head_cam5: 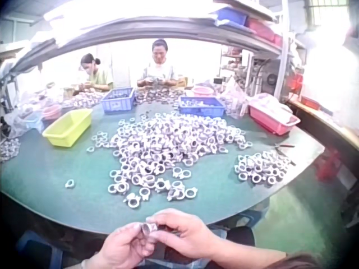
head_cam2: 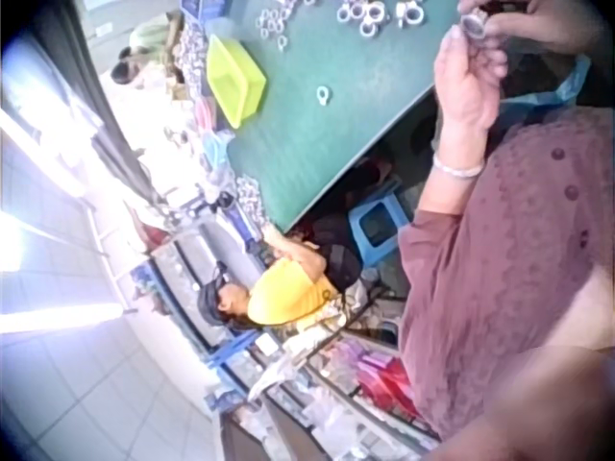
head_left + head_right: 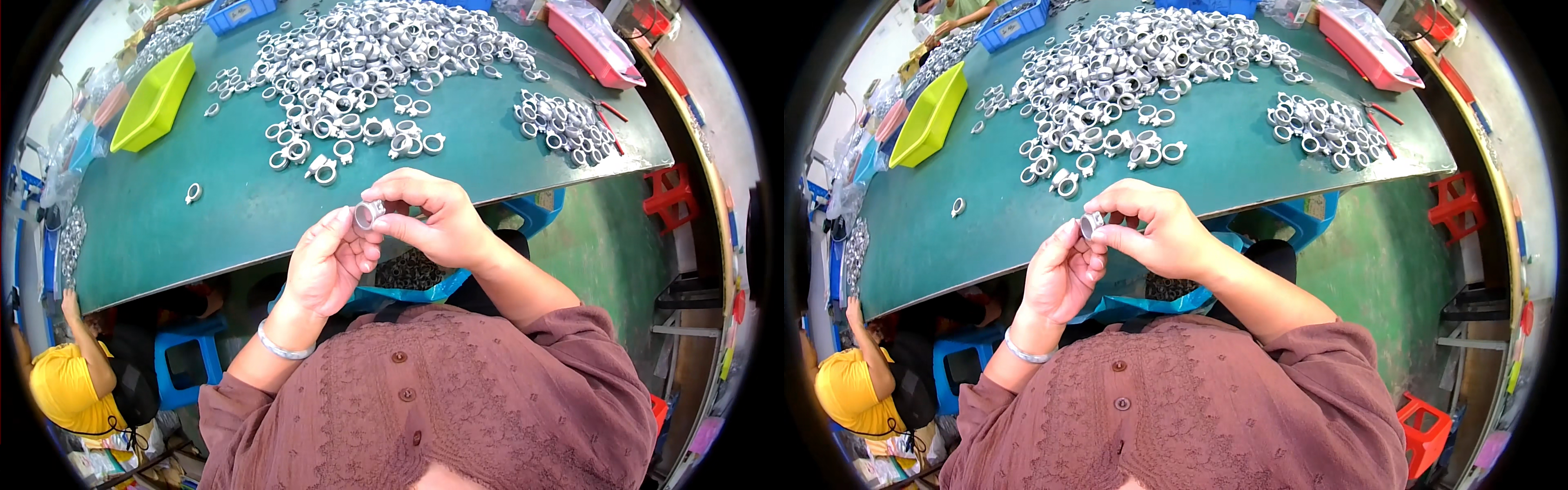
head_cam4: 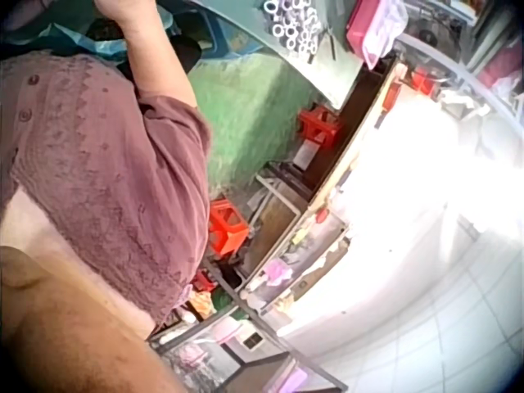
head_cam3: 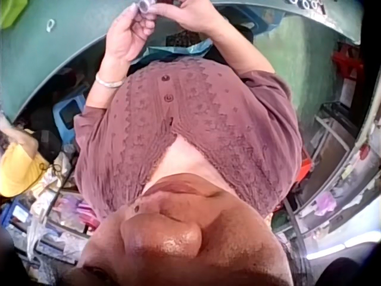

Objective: The person picks up small metal rings and screws from the table, places the rings onto a fixture, inserts the screws by hand, and then places the assembled components into a blue bin.

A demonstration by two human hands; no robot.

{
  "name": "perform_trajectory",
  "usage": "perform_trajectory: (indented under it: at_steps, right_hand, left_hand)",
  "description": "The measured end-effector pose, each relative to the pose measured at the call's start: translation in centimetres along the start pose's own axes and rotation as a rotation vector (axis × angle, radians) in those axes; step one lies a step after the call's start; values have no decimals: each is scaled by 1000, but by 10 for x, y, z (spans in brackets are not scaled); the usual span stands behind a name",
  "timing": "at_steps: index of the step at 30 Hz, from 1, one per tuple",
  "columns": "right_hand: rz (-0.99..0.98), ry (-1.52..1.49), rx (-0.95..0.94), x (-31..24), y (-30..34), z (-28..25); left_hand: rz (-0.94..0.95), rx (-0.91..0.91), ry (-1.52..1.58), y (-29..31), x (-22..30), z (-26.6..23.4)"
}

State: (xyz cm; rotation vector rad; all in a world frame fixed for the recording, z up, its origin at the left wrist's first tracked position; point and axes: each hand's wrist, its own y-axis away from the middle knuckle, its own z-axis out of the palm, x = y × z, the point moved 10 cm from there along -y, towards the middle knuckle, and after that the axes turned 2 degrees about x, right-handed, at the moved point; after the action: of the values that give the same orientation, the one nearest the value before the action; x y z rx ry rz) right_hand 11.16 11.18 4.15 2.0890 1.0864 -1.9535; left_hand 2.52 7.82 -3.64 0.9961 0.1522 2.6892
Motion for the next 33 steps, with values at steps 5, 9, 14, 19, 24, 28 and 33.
perform_trajectory:
  at_steps: [5,9,14,19,24,28,33]
  right_hand:
    - [14,-46,-7,8,0,-1]
    - [66,-112,-4,14,2,-4]
    - [109,-141,-3,17,5,-5]
    - [95,-117,-1,18,6,-7]
    - [166,-200,-2,22,8,-6]
    - [192,-276,-3,25,10,-6]
    - [148,-218,-1,20,10,-8]
  left_hand:
    - [8,15,-28,2,2,1]
    - [-3,-2,-38,2,0,2]
    - [-10,-23,-32,2,-2,5]
    - [-14,-33,-34,2,-4,6]
    - [-16,-24,-17,2,-5,5]
    - [-7,-39,-26,2,-5,6]
    - [55,-21,-90,4,0,8]
